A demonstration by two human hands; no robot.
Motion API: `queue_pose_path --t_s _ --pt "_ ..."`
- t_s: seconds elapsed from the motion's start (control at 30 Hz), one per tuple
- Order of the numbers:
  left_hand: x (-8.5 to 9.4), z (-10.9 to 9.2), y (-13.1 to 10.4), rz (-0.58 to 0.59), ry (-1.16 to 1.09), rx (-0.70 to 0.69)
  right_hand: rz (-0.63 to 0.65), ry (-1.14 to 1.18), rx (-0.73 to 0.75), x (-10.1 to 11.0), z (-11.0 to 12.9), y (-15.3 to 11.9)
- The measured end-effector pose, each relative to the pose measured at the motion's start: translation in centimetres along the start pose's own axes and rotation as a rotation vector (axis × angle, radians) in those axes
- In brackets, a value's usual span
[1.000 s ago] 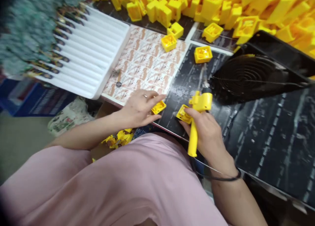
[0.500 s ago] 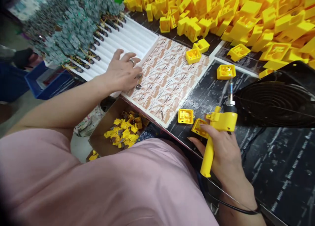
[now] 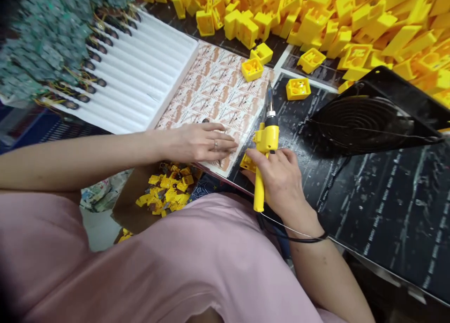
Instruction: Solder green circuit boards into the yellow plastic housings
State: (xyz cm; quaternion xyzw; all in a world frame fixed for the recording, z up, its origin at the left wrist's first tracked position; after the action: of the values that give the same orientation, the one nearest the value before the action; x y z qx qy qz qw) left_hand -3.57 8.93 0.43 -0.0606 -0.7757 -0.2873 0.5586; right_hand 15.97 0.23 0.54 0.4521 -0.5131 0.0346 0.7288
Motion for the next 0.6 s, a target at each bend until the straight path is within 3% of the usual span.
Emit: queue_pose_path --t_s 0.3,0.47,0.6 --pt "0.5 2.1 -4.4 0.027 -0.161 0.065 -0.143 0.147 -0.152 2.9 -1.2 -1.7" --pt "-1.9 0.4 -6.5 -0.008 -0.086 0.155 -0.144 0.146 -0.208 2.7 -1.4 -2.4" --pt "-2.8 -2.1 -5.9 -0.136 -0.156 0.118 -0.113 0.164 -0.192 1.9 -1.1 -2.1"
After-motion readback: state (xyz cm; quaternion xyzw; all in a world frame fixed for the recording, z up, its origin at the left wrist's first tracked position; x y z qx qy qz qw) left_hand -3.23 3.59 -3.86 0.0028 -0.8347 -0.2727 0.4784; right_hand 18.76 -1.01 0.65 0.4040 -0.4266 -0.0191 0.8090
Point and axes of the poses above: each hand's wrist, its own y-axis towards the middle knuckle, its own x-axis out of the back of the hand, z = x × y, the point moved 7 cm from there along y, towards the middle knuckle, and after that the axes turned 10 degrees about -z, right-handed, at the moved point
